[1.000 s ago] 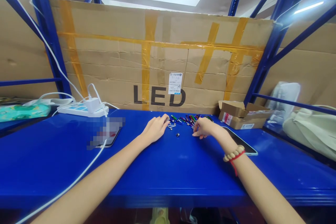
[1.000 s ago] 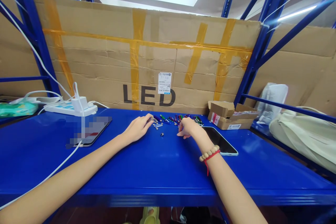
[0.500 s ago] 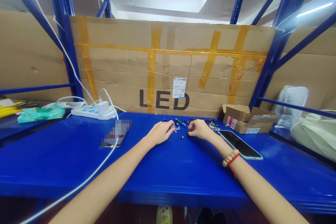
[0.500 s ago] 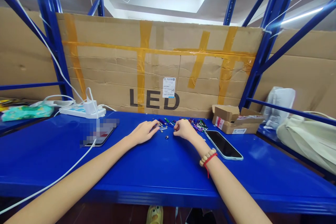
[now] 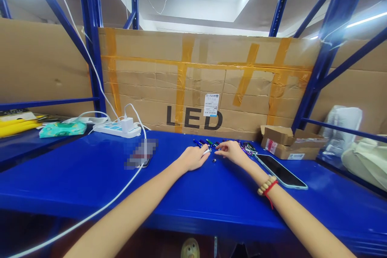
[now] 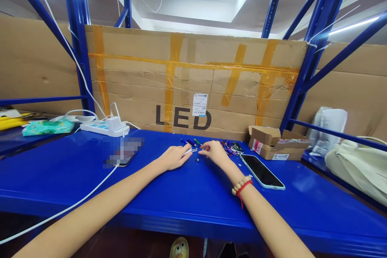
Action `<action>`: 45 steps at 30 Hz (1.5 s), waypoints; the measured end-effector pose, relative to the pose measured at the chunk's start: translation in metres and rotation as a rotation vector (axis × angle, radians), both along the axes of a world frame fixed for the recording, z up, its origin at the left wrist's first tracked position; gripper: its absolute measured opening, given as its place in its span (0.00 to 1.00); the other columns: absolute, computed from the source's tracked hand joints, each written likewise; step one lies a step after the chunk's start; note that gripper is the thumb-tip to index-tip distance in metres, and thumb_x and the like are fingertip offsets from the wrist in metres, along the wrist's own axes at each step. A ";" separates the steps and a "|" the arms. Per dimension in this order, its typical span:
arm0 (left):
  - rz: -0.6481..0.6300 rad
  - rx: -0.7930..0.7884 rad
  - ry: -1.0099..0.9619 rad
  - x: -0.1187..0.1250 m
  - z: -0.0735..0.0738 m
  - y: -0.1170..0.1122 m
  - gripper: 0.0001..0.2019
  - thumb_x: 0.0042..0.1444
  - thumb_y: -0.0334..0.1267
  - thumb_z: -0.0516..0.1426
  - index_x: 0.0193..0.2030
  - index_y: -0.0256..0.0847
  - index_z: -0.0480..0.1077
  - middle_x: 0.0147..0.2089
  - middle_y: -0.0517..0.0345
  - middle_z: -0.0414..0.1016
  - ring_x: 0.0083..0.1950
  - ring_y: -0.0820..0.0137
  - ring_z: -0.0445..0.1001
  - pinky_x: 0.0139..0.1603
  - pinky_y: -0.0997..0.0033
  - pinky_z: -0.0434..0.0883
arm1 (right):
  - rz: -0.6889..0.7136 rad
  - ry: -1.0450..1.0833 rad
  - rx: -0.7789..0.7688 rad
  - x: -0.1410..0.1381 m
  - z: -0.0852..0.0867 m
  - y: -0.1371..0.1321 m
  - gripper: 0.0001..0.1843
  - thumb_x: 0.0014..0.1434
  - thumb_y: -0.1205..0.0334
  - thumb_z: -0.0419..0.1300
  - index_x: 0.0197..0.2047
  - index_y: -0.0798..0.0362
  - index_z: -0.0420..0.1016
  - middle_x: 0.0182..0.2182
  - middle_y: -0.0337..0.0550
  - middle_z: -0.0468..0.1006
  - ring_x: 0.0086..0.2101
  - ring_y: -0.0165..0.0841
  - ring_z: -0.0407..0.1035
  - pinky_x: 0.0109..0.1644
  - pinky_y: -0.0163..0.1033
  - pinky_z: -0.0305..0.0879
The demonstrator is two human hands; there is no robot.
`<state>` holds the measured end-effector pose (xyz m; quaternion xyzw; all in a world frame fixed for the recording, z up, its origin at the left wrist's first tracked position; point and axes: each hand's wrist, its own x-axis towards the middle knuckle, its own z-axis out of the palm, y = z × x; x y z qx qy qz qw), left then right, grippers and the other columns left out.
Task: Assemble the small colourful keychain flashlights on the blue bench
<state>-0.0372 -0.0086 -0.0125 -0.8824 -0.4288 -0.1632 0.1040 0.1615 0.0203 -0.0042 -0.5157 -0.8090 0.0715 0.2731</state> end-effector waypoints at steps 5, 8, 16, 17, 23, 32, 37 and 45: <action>0.001 -0.009 0.052 0.003 0.002 -0.006 0.20 0.62 0.45 0.38 0.53 0.37 0.58 0.37 0.45 0.77 0.40 0.57 0.76 0.37 0.64 0.69 | 0.001 0.024 0.018 -0.001 -0.005 0.002 0.16 0.54 0.57 0.58 0.40 0.60 0.77 0.21 0.43 0.76 0.20 0.31 0.69 0.30 0.34 0.64; -0.001 -0.012 0.055 0.005 0.003 -0.007 0.20 0.62 0.47 0.38 0.52 0.37 0.59 0.37 0.45 0.77 0.40 0.57 0.76 0.36 0.63 0.69 | -0.013 0.033 0.016 -0.004 -0.007 0.001 0.16 0.54 0.59 0.58 0.42 0.61 0.77 0.21 0.43 0.76 0.22 0.32 0.70 0.30 0.34 0.64; 0.032 -0.017 0.066 0.004 0.002 -0.002 0.20 0.61 0.46 0.41 0.42 0.40 0.70 0.38 0.47 0.77 0.41 0.58 0.76 0.38 0.64 0.69 | -0.027 0.078 0.072 -0.013 -0.015 0.008 0.14 0.55 0.63 0.55 0.42 0.58 0.76 0.29 0.46 0.79 0.22 0.30 0.70 0.30 0.34 0.65; 0.053 -0.026 0.063 0.004 0.003 -0.002 0.20 0.60 0.45 0.41 0.40 0.40 0.71 0.38 0.47 0.78 0.41 0.59 0.76 0.38 0.64 0.69 | -0.028 0.075 0.083 -0.013 -0.016 0.009 0.14 0.55 0.64 0.54 0.43 0.58 0.76 0.30 0.47 0.79 0.22 0.30 0.69 0.30 0.34 0.65; 0.140 -0.058 0.034 0.002 0.003 0.001 0.19 0.57 0.44 0.44 0.33 0.40 0.74 0.36 0.48 0.78 0.40 0.60 0.76 0.38 0.66 0.67 | 0.012 0.020 0.069 -0.013 -0.017 0.010 0.14 0.53 0.58 0.58 0.37 0.59 0.78 0.23 0.44 0.76 0.22 0.30 0.68 0.28 0.33 0.62; 0.178 -0.007 0.034 0.006 0.003 -0.001 0.22 0.59 0.45 0.42 0.31 0.38 0.74 0.33 0.47 0.78 0.38 0.62 0.76 0.35 0.69 0.65 | -0.121 -0.012 0.250 -0.016 -0.009 0.000 0.13 0.54 0.62 0.58 0.40 0.59 0.78 0.28 0.48 0.77 0.28 0.33 0.69 0.35 0.35 0.64; 0.184 -0.016 -0.014 0.004 0.003 0.003 0.23 0.61 0.45 0.41 0.30 0.38 0.73 0.32 0.48 0.77 0.37 0.64 0.75 0.33 0.71 0.62 | -0.142 0.009 0.221 -0.018 -0.007 -0.002 0.13 0.58 0.63 0.54 0.35 0.58 0.79 0.27 0.48 0.77 0.29 0.34 0.70 0.35 0.36 0.63; 0.245 0.016 -0.280 0.004 0.002 0.003 0.22 0.62 0.47 0.40 0.34 0.41 0.71 0.33 0.52 0.77 0.36 0.66 0.75 0.30 0.74 0.59 | 0.004 0.227 0.285 -0.021 -0.002 -0.007 0.12 0.56 0.65 0.55 0.40 0.57 0.78 0.32 0.48 0.77 0.32 0.32 0.71 0.35 0.35 0.65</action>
